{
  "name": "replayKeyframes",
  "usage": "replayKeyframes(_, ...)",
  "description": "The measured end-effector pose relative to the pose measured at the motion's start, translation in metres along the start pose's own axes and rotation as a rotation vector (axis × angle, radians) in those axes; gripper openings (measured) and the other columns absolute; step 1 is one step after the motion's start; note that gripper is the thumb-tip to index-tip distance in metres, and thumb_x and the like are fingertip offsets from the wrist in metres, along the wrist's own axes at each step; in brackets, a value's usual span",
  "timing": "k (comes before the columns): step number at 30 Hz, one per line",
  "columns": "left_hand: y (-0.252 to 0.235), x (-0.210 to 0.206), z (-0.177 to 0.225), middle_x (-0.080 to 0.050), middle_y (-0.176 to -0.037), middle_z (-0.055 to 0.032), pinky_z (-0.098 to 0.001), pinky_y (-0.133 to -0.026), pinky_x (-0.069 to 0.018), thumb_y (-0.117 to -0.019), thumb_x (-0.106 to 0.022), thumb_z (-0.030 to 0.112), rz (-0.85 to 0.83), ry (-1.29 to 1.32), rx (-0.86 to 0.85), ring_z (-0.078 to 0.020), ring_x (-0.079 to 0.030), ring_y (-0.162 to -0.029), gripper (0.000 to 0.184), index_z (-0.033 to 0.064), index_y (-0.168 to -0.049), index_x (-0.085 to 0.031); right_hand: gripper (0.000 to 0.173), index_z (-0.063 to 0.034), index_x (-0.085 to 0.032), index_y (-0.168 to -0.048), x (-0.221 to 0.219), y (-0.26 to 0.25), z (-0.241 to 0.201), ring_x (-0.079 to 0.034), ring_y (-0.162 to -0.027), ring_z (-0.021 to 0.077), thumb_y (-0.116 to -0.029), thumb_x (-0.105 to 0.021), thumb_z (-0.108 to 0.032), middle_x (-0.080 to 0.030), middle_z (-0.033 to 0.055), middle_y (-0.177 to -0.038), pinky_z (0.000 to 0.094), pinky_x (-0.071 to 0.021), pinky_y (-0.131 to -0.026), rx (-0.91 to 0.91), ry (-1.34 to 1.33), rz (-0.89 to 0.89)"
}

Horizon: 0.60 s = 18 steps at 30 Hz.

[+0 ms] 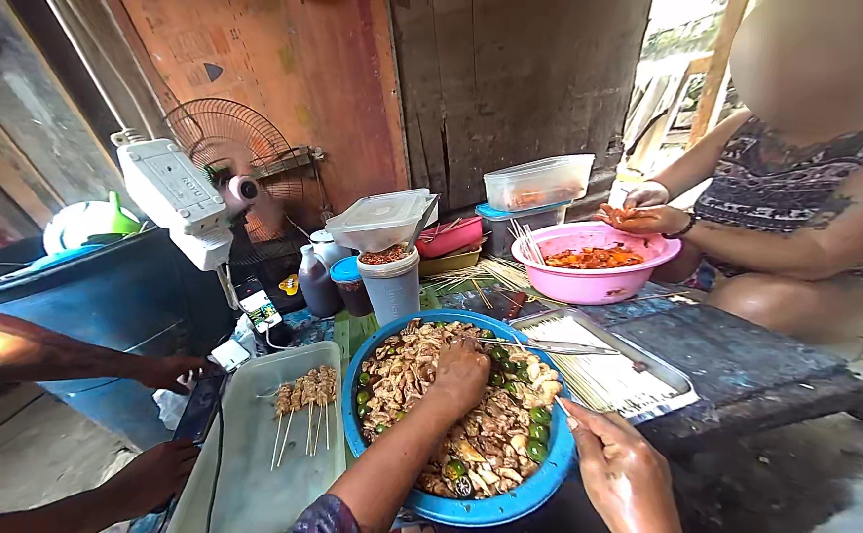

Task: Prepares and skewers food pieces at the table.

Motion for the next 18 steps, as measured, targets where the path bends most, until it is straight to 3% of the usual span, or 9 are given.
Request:
replayKeyframes(3, 0.001, 0.013, -0.012, -0.063, -0.131, -0.0205, -0.0578, -0.106, -0.0452, -0.1, -0.06, 0.012, 0.045, 0.213, 0.022, -0.0385, -0.058, -0.125, 0.024, 0.0019, -0.12, -0.071, 0.029, 0.0021, -0.077, -0.112, 0.0, 0.004, 0.004, -0.068, -0.082, 0.037, -0.0937, -0.054, -0.001, -0.069, 0.0238, -0.092, 0.0524, -0.0548, -0.076, -0.014, -0.018, -0.02)
replayKeyframes(5, 0.01, 0.026, -0.028, -0.069, -0.112, -0.0191, -0.0515, -0.095, -0.0523, -0.1039, -0.057, 0.013, 0.104, 0.555, 0.052, -0.0314, -0.067, -0.105, 0.021, -0.0006, -0.115, -0.069, 0.03, 0.0006, -0.078, -0.112, -0.002, 0.006, 0.004, -0.068, -0.082, 0.0349, -0.0934, -0.055, -0.001, -0.069, 0.0228, -0.093, 0.0499, -0.0553, -0.077, -0.029, -0.043, -0.041)
replayKeyframes(8, 0.026, 0.033, -0.052, -0.062, -0.085, -0.0105, -0.0343, -0.071, -0.0502, -0.1057, -0.056, 0.014, 0.25, 1.019, 0.068, -0.0161, -0.058, -0.074, 0.019, -0.0026, -0.102, -0.066, 0.03, 0.0015, -0.077, -0.113, -0.01, 0.009, 0.001, -0.068, -0.083, 0.0345, -0.0929, -0.055, 0.002, -0.069, 0.0235, -0.094, 0.0491, -0.0553, -0.077, -0.033, -0.08, -0.085)
replayKeyframes(11, 0.032, 0.028, -0.07, -0.06, -0.08, -0.0046, -0.0267, -0.064, -0.0495, -0.1051, -0.056, 0.011, 0.332, 1.308, 0.152, -0.01, -0.055, -0.066, 0.016, -0.0005, -0.1, -0.065, 0.031, 0.0024, -0.076, -0.114, -0.016, 0.009, -0.005, -0.068, -0.085, 0.0347, -0.0925, -0.054, 0.004, -0.069, 0.0241, -0.095, 0.0488, -0.0554, -0.08, -0.021, -0.101, -0.12)
replayKeyframes(14, 0.038, 0.033, -0.078, -0.061, -0.082, -0.0047, -0.0261, -0.06, -0.0506, -0.1064, -0.054, 0.012, 0.364, 1.418, 0.181, -0.0105, -0.057, -0.064, 0.015, 0.0005, -0.104, -0.064, 0.031, 0.0021, -0.076, -0.114, -0.017, 0.009, -0.008, -0.067, -0.084, 0.0329, -0.093, -0.054, 0.004, -0.069, 0.0235, -0.094, 0.047, -0.0549, -0.079, -0.012, -0.096, -0.125)
replayKeyframes(16, 0.047, 0.048, -0.078, -0.061, -0.082, -0.0032, -0.0246, -0.058, -0.0501, -0.1073, -0.052, 0.015, 0.4, 1.384, 0.14, -0.0089, -0.057, -0.064, 0.016, 0.0026, -0.105, -0.063, 0.031, 0.0022, -0.076, -0.114, -0.015, 0.01, -0.009, -0.067, -0.083, 0.0313, -0.0929, -0.054, 0.003, -0.069, 0.023, -0.094, 0.0453, -0.0549, -0.079, -0.008, -0.097, -0.116)
replayKeyframes(18, 0.06, 0.07, -0.078, -0.06, -0.085, -0.0043, -0.0263, -0.062, -0.049, -0.1072, -0.052, 0.015, 0.404, 1.195, 0.089, -0.0096, -0.056, -0.068, 0.017, 0.0022, -0.107, -0.063, 0.029, 0.0035, -0.076, -0.114, -0.011, 0.009, -0.009, -0.067, -0.083, 0.0307, -0.0939, -0.055, 0.003, -0.068, 0.0235, -0.093, 0.0443, -0.0546, -0.079, -0.008, -0.108, -0.108)
Point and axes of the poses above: each hand's wrist, its own y-axis away from the middle knuckle, its own x-axis out of the back of the hand, z = x × y, the point moved 9 cm from there along -y, towards the middle knuckle
